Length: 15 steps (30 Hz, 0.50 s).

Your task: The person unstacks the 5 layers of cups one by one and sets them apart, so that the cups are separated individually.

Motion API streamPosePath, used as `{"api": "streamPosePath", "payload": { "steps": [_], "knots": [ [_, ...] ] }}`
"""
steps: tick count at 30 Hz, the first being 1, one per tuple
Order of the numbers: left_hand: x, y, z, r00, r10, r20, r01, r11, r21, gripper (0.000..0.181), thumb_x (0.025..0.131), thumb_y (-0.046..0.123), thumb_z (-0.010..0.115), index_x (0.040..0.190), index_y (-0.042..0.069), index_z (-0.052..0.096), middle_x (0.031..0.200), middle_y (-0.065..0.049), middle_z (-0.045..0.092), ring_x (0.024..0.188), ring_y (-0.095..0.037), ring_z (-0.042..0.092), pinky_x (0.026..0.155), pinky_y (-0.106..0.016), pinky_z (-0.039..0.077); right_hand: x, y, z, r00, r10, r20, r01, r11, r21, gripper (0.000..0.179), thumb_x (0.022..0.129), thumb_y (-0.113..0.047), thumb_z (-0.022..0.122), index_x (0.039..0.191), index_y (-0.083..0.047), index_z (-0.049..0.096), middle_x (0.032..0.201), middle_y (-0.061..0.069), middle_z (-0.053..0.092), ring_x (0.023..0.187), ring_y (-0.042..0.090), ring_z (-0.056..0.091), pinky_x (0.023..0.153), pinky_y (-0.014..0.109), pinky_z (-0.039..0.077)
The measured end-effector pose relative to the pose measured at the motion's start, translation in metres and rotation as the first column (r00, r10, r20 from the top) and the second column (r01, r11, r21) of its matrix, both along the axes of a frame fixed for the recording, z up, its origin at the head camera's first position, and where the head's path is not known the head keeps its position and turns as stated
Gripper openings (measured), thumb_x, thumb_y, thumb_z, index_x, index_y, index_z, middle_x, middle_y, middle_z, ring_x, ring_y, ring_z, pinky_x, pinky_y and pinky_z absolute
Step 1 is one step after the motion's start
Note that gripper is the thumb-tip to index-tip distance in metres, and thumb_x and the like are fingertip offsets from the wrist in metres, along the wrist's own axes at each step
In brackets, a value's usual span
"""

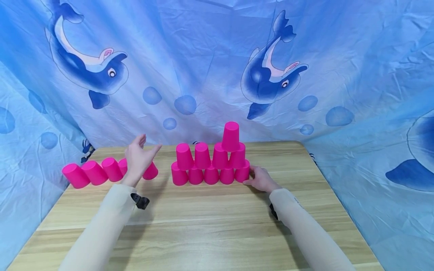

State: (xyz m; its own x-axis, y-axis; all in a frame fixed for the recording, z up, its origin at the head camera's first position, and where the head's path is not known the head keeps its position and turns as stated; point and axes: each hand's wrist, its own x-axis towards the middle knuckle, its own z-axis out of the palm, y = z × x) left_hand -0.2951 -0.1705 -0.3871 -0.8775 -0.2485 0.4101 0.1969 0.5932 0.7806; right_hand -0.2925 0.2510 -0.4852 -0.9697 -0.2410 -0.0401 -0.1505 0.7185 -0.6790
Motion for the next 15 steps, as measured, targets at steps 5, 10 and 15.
{"api": "streamPosePath", "payload": {
  "steps": [5, 10, 15],
  "knots": [
    [0.002, 0.033, 0.028, 0.993, -0.109, -0.051, 0.113, 0.991, 0.075, 0.069, 0.081, 0.035, 0.077, 0.135, 0.001, 0.051, 0.133, -0.016, 0.053, 0.122, -0.028, 0.051, 0.099, -0.038, 0.042, 0.001, 0.000, 0.000, 1.000, -0.011, 0.009, 0.011, 1.000, 0.001, 0.069, 0.077, -0.021, 0.081, 0.136, -0.005, 0.049, 0.128, 0.014, 0.056, 0.116, 0.036, 0.052, 0.093, 0.049, 0.046],
    [0.001, 0.069, 0.044, 0.960, -0.261, -0.104, 0.270, 0.959, 0.086, 0.063, 0.081, 0.031, 0.078, 0.131, 0.001, 0.055, 0.128, -0.013, 0.058, 0.116, -0.027, 0.055, 0.097, -0.036, 0.044, 0.000, 0.000, -0.001, 1.000, -0.006, -0.001, 0.006, 1.000, 0.002, 0.069, 0.077, -0.024, 0.081, 0.136, -0.006, 0.050, 0.128, 0.013, 0.056, 0.117, 0.035, 0.052, 0.093, 0.048, 0.046],
    [0.005, 0.105, 0.052, 0.927, -0.358, -0.109, 0.365, 0.930, 0.050, 0.066, 0.078, 0.037, 0.079, 0.131, 0.005, 0.056, 0.126, -0.007, 0.059, 0.112, -0.020, 0.057, 0.093, -0.033, 0.047, 0.000, 0.001, -0.001, 1.000, 0.003, -0.009, -0.003, 1.000, 0.012, 0.069, 0.077, -0.025, 0.081, 0.136, -0.006, 0.050, 0.128, 0.013, 0.056, 0.117, 0.035, 0.053, 0.093, 0.048, 0.046]
  ]
}}
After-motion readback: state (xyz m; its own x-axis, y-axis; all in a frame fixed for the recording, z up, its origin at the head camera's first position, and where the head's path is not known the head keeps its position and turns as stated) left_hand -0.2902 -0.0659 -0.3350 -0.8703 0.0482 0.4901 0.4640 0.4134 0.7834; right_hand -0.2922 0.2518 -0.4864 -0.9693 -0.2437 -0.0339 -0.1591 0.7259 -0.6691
